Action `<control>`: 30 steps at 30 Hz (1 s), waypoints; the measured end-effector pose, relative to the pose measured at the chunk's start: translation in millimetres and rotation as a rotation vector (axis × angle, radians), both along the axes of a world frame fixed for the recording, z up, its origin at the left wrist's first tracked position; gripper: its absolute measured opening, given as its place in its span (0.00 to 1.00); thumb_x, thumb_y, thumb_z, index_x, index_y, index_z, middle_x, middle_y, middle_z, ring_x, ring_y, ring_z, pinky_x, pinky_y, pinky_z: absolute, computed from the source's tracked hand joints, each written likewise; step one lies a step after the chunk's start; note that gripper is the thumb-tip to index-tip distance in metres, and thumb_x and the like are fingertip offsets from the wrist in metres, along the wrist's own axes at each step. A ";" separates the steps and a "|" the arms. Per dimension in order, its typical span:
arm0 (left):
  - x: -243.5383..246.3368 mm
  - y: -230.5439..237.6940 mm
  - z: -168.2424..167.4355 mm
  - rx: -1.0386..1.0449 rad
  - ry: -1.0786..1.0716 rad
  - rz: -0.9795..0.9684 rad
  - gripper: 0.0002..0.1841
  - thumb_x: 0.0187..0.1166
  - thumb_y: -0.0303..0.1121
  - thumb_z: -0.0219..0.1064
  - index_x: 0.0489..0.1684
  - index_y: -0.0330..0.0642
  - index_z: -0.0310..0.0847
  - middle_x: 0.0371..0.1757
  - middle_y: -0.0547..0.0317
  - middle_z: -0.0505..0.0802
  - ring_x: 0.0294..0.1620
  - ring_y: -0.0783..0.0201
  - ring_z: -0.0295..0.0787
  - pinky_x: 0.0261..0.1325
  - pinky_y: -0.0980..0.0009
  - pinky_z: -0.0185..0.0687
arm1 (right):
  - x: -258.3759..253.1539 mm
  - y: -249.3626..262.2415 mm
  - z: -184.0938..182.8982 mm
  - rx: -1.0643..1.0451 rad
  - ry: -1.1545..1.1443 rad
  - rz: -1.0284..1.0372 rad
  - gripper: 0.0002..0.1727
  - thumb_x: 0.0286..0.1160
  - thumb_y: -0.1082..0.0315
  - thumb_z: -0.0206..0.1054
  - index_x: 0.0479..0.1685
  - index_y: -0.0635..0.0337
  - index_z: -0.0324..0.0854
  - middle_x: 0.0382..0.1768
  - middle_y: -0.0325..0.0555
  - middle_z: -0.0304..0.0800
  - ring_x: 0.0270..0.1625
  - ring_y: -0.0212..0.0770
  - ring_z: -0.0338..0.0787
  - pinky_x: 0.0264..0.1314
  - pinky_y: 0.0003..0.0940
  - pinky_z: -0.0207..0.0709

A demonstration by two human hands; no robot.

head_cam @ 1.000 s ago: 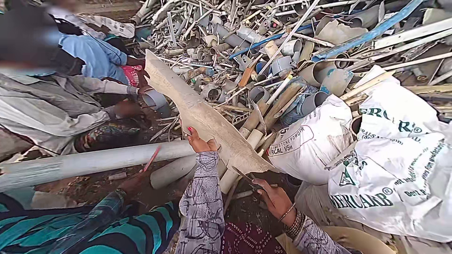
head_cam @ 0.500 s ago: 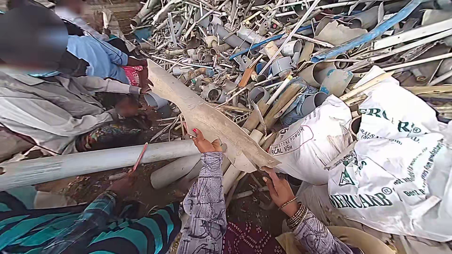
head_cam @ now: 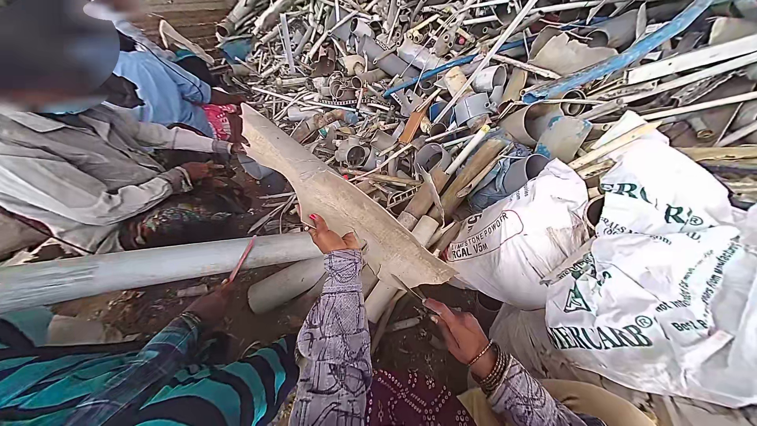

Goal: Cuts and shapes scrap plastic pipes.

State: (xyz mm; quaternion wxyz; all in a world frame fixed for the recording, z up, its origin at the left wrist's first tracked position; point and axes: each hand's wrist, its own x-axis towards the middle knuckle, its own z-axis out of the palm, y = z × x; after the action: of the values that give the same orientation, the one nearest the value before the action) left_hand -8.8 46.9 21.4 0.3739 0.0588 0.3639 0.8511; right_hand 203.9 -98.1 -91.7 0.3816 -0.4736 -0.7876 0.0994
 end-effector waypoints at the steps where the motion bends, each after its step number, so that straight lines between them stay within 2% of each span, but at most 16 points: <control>1: -2.0 0.1 -0.1 -0.003 0.002 0.004 0.22 0.97 0.36 0.34 0.88 0.49 0.48 0.75 0.51 0.74 0.73 0.60 0.76 0.70 0.56 0.77 | 0.3 0.1 -1.7 0.025 -0.011 -0.042 0.20 0.76 0.70 0.55 0.59 0.68 0.89 0.27 0.60 0.93 0.22 0.62 0.92 0.19 0.56 0.80; 3: -4.4 -0.9 0.6 -0.002 -0.005 0.007 0.22 0.97 0.37 0.34 0.88 0.51 0.48 0.76 0.51 0.73 0.74 0.60 0.76 0.70 0.55 0.77 | 2.1 0.3 0.8 -0.001 -0.030 -0.093 0.20 0.76 0.71 0.56 0.60 0.69 0.88 0.29 0.63 0.94 0.24 0.65 0.93 0.22 0.60 0.81; 4: -5.2 -1.3 0.6 -0.001 0.000 0.012 0.22 0.97 0.37 0.34 0.88 0.52 0.48 0.76 0.51 0.73 0.74 0.60 0.75 0.71 0.54 0.77 | 2.3 -3.3 3.8 -0.039 -0.031 -0.045 0.20 0.77 0.72 0.57 0.61 0.69 0.88 0.29 0.63 0.94 0.25 0.65 0.93 0.23 0.61 0.82; 6: -7.6 0.4 1.4 0.009 0.027 0.006 0.22 0.97 0.37 0.36 0.88 0.52 0.50 0.75 0.53 0.75 0.73 0.62 0.77 0.70 0.56 0.78 | 3.0 -6.6 5.9 -0.022 -0.061 0.002 0.20 0.75 0.72 0.56 0.59 0.66 0.89 0.27 0.60 0.93 0.23 0.62 0.93 0.21 0.58 0.81; 8: -7.7 -0.4 0.4 0.024 0.024 -0.010 0.21 0.97 0.38 0.37 0.87 0.54 0.52 0.73 0.56 0.77 0.71 0.62 0.79 0.69 0.57 0.79 | 4.4 -4.1 5.2 0.001 -0.093 -0.102 0.20 0.73 0.73 0.57 0.59 0.66 0.90 0.29 0.63 0.93 0.23 0.66 0.93 0.21 0.61 0.80; 11: -3.7 -0.6 2.0 0.021 0.038 -0.010 0.20 0.97 0.38 0.37 0.84 0.50 0.54 0.70 0.54 0.78 0.70 0.63 0.80 0.68 0.57 0.80 | 0.2 -7.9 1.6 0.016 -0.116 -0.039 0.19 0.74 0.72 0.58 0.58 0.63 0.91 0.25 0.62 0.90 0.20 0.64 0.90 0.16 0.58 0.79; 12: -2.6 -0.9 1.0 0.026 0.051 -0.015 0.21 0.97 0.37 0.38 0.85 0.50 0.54 0.72 0.55 0.78 0.71 0.64 0.79 0.69 0.58 0.79 | 0.0 -8.1 -1.4 0.042 -0.118 -0.047 0.20 0.73 0.72 0.57 0.57 0.61 0.92 0.24 0.61 0.90 0.18 0.62 0.89 0.15 0.57 0.78; 14: -0.2 -1.2 1.0 0.026 0.049 -0.015 0.22 0.97 0.37 0.37 0.87 0.51 0.51 0.75 0.54 0.76 0.74 0.63 0.77 0.72 0.57 0.77 | -1.1 -2.6 -4.9 0.055 -0.100 -0.130 0.20 0.75 0.72 0.56 0.58 0.65 0.91 0.27 0.63 0.92 0.20 0.64 0.91 0.17 0.58 0.79; 17: -0.2 1.8 -3.9 0.022 0.067 -0.008 0.24 0.97 0.36 0.37 0.90 0.52 0.48 0.80 0.53 0.73 0.77 0.62 0.74 0.74 0.57 0.75 | -6.4 -5.7 -5.6 0.044 -0.091 -0.031 0.20 0.75 0.71 0.57 0.57 0.65 0.91 0.25 0.61 0.91 0.19 0.62 0.90 0.16 0.56 0.79; 20: 0.6 2.4 -6.6 0.011 0.071 -0.005 0.23 0.97 0.37 0.38 0.90 0.52 0.49 0.79 0.52 0.74 0.76 0.61 0.76 0.73 0.55 0.76 | -7.3 -3.8 -3.9 -0.002 -0.074 -0.108 0.20 0.74 0.73 0.56 0.59 0.67 0.90 0.28 0.63 0.92 0.22 0.65 0.92 0.20 0.60 0.79; 22: 1.4 2.3 -5.9 0.009 0.072 -0.001 0.24 0.97 0.36 0.37 0.91 0.52 0.48 0.80 0.52 0.73 0.77 0.61 0.75 0.74 0.56 0.76 | -8.6 -7.6 -0.2 -0.024 -0.059 -0.043 0.20 0.73 0.75 0.58 0.59 0.68 0.89 0.28 0.63 0.93 0.23 0.65 0.92 0.21 0.59 0.81; 24: 0.8 -0.2 -4.2 -0.004 0.076 -0.004 0.23 0.97 0.36 0.38 0.90 0.52 0.49 0.80 0.53 0.73 0.76 0.62 0.75 0.73 0.57 0.77 | -7.1 -9.6 -1.6 -0.002 -0.068 -0.056 0.20 0.72 0.74 0.58 0.58 0.65 0.91 0.26 0.62 0.92 0.20 0.63 0.91 0.18 0.58 0.79; 26: 0.0 -1.6 -0.9 -0.010 0.059 0.001 0.23 0.97 0.37 0.37 0.89 0.52 0.50 0.78 0.52 0.74 0.75 0.61 0.76 0.71 0.56 0.78 | -4.5 -5.7 -3.3 -0.006 -0.074 -0.123 0.21 0.73 0.74 0.57 0.60 0.66 0.90 0.28 0.65 0.92 0.21 0.67 0.91 0.18 0.60 0.78; 29: -3.1 1.6 -2.9 -0.005 0.061 0.027 0.23 0.97 0.35 0.37 0.89 0.50 0.49 0.79 0.51 0.73 0.76 0.61 0.75 0.73 0.57 0.76 | -3.8 -9.9 -5.6 0.041 -0.068 -0.010 0.19 0.76 0.71 0.56 0.57 0.65 0.90 0.26 0.60 0.92 0.22 0.61 0.92 0.19 0.55 0.81; 30: -4.8 0.7 -4.0 -0.006 0.066 0.029 0.23 0.97 0.34 0.36 0.90 0.50 0.48 0.81 0.52 0.71 0.78 0.62 0.73 0.75 0.57 0.75 | -1.8 -9.4 -8.1 0.058 -0.078 -0.032 0.19 0.75 0.71 0.56 0.56 0.64 0.91 0.25 0.60 0.91 0.20 0.61 0.91 0.17 0.54 0.80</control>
State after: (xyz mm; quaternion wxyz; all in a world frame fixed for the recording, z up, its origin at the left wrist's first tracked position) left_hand -13.6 47.7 17.5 0.3496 0.0806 0.3793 0.8529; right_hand 202.1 -107.4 -99.8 0.3655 -0.4786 -0.7967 0.0519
